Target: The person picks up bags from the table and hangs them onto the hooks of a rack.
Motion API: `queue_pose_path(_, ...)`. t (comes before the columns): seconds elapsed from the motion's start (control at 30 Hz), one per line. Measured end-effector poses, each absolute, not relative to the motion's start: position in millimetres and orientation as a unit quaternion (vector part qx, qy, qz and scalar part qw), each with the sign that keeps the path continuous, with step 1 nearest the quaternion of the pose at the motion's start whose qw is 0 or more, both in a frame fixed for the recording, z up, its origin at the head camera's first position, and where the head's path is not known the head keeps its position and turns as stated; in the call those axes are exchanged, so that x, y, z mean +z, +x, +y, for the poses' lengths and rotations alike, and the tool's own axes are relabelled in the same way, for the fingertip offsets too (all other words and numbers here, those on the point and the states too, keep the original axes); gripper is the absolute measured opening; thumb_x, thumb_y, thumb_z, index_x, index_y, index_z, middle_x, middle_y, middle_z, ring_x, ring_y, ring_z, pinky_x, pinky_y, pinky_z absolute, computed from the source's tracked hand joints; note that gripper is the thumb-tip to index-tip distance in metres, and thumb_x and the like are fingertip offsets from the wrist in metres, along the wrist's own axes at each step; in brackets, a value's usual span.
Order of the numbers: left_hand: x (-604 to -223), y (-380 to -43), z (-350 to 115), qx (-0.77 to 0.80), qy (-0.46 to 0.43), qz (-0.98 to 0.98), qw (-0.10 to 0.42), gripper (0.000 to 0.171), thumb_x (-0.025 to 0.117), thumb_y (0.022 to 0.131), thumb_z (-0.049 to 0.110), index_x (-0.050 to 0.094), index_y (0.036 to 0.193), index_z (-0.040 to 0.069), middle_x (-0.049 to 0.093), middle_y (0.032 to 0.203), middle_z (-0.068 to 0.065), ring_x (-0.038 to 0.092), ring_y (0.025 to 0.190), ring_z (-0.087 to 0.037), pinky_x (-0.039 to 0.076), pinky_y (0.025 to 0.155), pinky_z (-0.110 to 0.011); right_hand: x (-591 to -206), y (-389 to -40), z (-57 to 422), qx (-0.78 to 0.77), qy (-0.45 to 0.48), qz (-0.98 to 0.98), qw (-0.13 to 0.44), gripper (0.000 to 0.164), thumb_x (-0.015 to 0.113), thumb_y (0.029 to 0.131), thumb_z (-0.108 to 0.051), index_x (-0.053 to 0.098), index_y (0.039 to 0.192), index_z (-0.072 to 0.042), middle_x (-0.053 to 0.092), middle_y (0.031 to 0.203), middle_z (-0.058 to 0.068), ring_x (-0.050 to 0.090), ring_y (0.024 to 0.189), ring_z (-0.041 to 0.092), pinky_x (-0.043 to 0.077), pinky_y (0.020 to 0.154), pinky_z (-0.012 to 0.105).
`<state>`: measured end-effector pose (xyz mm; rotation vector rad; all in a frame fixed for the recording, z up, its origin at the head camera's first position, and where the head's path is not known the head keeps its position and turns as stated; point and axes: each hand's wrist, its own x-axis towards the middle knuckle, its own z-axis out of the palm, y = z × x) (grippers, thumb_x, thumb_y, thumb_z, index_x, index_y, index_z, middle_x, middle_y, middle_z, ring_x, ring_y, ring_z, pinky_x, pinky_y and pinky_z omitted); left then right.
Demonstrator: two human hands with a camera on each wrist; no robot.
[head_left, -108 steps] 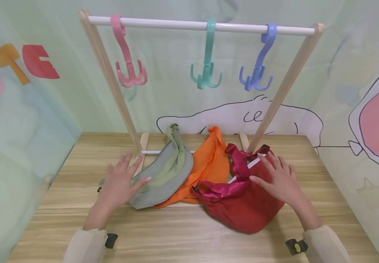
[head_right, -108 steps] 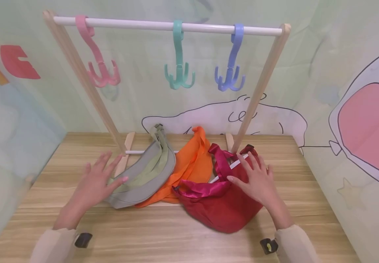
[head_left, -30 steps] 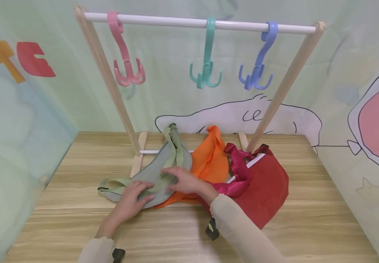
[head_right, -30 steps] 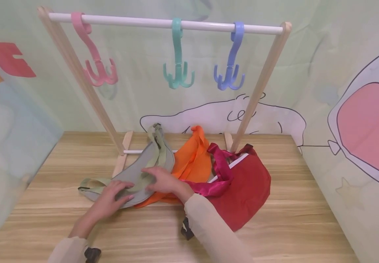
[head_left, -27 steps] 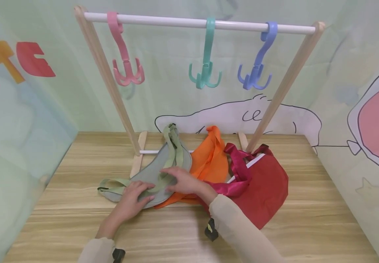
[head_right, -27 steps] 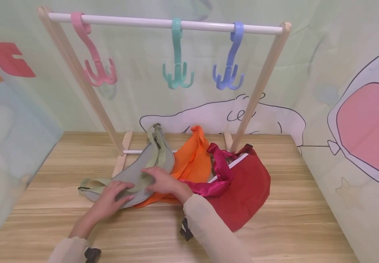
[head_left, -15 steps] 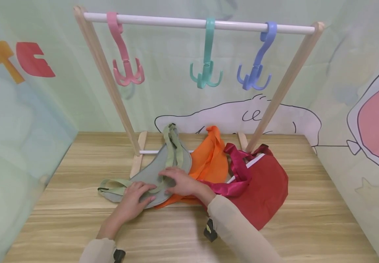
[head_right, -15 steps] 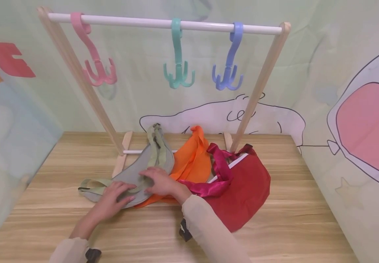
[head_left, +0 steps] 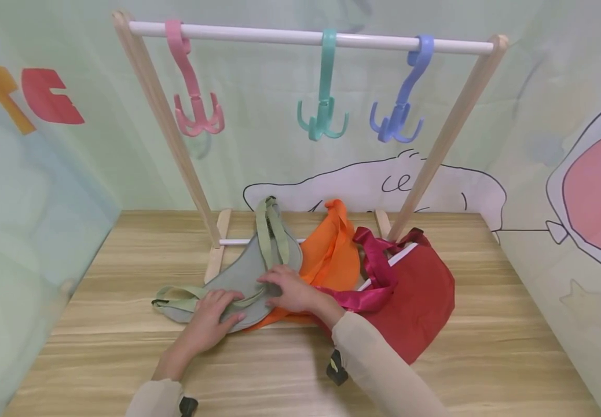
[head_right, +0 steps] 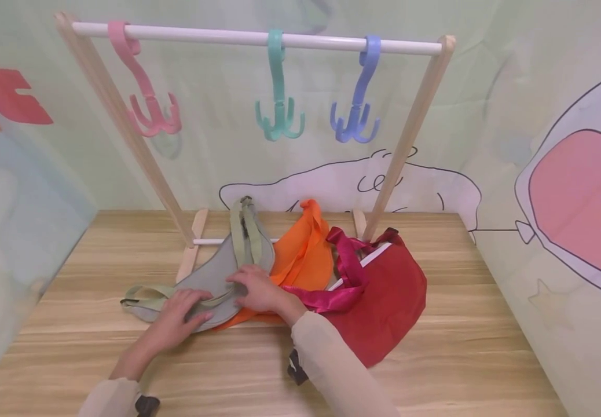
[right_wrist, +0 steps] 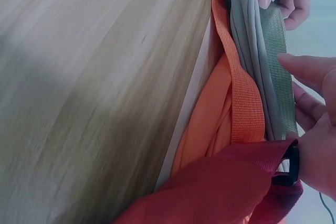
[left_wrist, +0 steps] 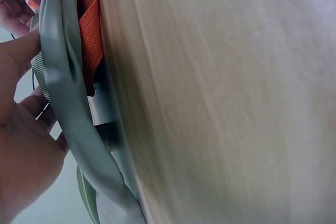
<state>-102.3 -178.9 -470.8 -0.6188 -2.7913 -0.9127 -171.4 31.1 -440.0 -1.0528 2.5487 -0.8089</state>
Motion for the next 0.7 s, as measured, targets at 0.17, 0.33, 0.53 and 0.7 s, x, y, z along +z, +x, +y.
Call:
queue_pose_path(0.17, -470.9, -102.6, -179.4, -0.303, -0.202, -0.929, 0.069, 0.030, 0.070, 0.079, 0.012, 0.058, 0.106, 0.007, 0.058, 0.099, -0.008, 0.048, 0.098, -0.030, 0.033, 0.082, -0.054, -442.0, -171.0, 34.0, -0.263, -0.343, 0.892, 0.130, 0.040, 0.067, 0.082, -0.012, 0.059, 0.121, -0.011, 0.052, 0.117, 0.005, 0.039, 0.111, 0.021, 0.028, 0.094, 0.038)
queue_pose_path(0.33, -471.6, -102.7, -179.6, -0.296, -0.199, -0.932, 0.070, 0.030, 0.070, 0.079, 0.013, 0.058, 0.106, 0.008, 0.058, 0.099, -0.008, 0.049, 0.097, -0.029, 0.035, 0.082, -0.054, -443.8, -171.1, 36.8, -0.253, -0.326, 0.901, 0.130, 0.035, 0.067, 0.082, -0.011, 0.063, 0.116, -0.013, 0.053, 0.112, 0.003, 0.039, 0.108, 0.020, 0.029, 0.087, 0.035)
queue_pose_path(0.53, -471.1, -101.8, -179.6, -0.296, -0.199, -0.931, 0.080, 0.030, 0.071, 0.079, 0.014, 0.058, 0.105, 0.007, 0.058, 0.098, -0.008, 0.049, 0.096, -0.029, 0.035, 0.080, -0.053, -443.2, -170.9, 39.2, -0.261, -0.326, 0.899, 0.131, 0.033, 0.067, 0.081, -0.010, 0.063, 0.115, -0.012, 0.054, 0.110, 0.003, 0.039, 0.105, 0.019, 0.028, 0.082, 0.033)
queue_pose_path(0.7, -470.6, -101.1, -179.7, -0.295, -0.198, -0.930, 0.091, 0.030, 0.071, 0.079, 0.013, 0.058, 0.104, 0.005, 0.058, 0.097, -0.010, 0.050, 0.096, -0.030, 0.036, 0.079, -0.052, -442.9, -171.4, 40.7, -0.262, -0.324, 0.900, 0.130, 0.034, 0.067, 0.082, -0.010, 0.063, 0.115, -0.012, 0.055, 0.112, 0.003, 0.040, 0.103, 0.019, 0.028, 0.079, 0.031)
